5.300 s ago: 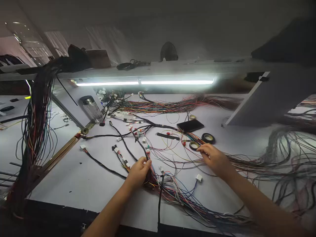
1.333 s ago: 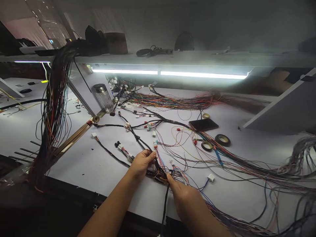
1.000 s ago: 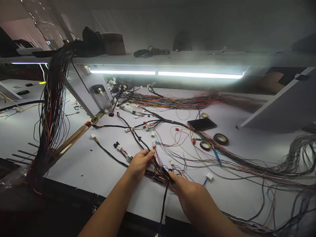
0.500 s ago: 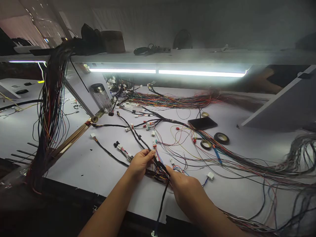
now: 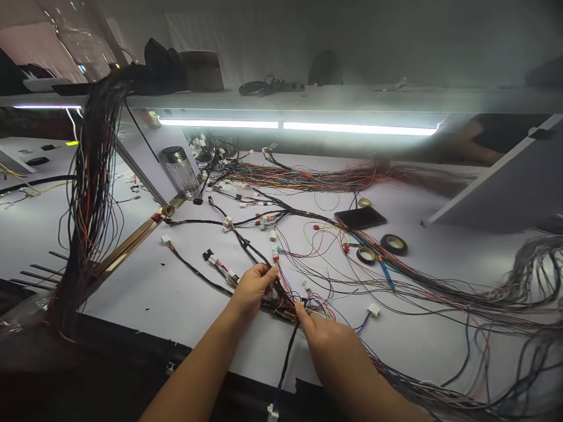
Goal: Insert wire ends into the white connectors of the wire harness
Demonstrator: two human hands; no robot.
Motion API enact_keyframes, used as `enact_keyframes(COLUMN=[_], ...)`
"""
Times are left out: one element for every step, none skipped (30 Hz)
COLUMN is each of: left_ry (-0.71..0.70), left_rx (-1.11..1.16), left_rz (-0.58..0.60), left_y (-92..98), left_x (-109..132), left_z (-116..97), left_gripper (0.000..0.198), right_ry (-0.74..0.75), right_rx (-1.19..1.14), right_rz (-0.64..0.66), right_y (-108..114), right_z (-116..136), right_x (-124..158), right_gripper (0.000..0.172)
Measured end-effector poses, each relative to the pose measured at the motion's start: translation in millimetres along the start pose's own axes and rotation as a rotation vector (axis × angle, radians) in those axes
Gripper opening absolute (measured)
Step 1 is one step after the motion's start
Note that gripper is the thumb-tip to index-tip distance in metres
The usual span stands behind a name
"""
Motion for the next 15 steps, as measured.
enact_keyframes(left_ry=[-0.004,-0.006,-0.008,-0.010,-0.011,-0.013,-0.014,-0.016,-0.019,-0.021,-0.023,-0.024,-0.024,-0.024,-0.026], left_rx=[-0.008,-0.016,-0.023,-0.029,-0.035,-0.040,-0.045,-0.050,-0.053,-0.056,-0.060,-0.066,-0.073,-0.082,-0.095], left_rz=[-0.004,-0.009,-0.015,-0.022,-0.028,-0.034,-0.038,-0.041,-0.043,-0.044,-0.041,-0.034,-0.024,-0.009,0.008], left_y=[-0.6,-1.4,-2.3,-3.2,-4.0,-4.7,-5.1,-5.2,-4.9,-4.3,-3.4,-2.5,-1.7,-1.0,-0.6], left_x=[0,0,1,1,1,1,2,1,1,1,1,1,1,2,3], left_z=[0,0,-1,-1,-1,-1,-1,-2,-2,-2,-3,-3,-4,-5,-6], left_gripper=[0.034,0.035,0.036,0.036,0.037,0.038,0.039,0.040,0.040,0.040,0.040,0.039,0.039,0.038,0.038], right_ry=[0.006,0.010,0.011,0.013,0.014,0.014,0.011,0.006,0.000,-0.008,-0.020,-0.033,-0.055,-0.092,-0.142], right_rx=[0.013,0.022,0.031,0.037,0.043,0.048,0.047,0.039,0.023,-0.005,-0.049,-0.110,-0.185,-0.260,-0.321], right_rz=[0.022,0.041,0.053,0.060,0.064,0.070,0.082,0.100,0.124,0.144,0.143,0.111,0.050,-0.035,-0.127], right_y=[3,6,8,10,11,12,11,11,10,9,10,12,15,19,24], right_z=[0,-1,-1,0,1,1,2,1,0,-4,-9,-16,-25,-38,-53], right_x=[-1,-2,-2,-3,-3,-3,-2,0,2,4,7,9,10,10,9], right_gripper=[0.069,0.069,0.068,0.069,0.068,0.069,0.069,0.069,0.069,0.069,0.068,0.067,0.063,0.059,0.053])
Point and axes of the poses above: each hand's wrist, its own x-axis away from the middle knuckle, its own y-axis out of the back of the hand, z = x × y, the point moved 3 cm from there along -x, towards the middle knuckle, and after that the axes turned 9 degrees about -z, right-handed, at the moved point
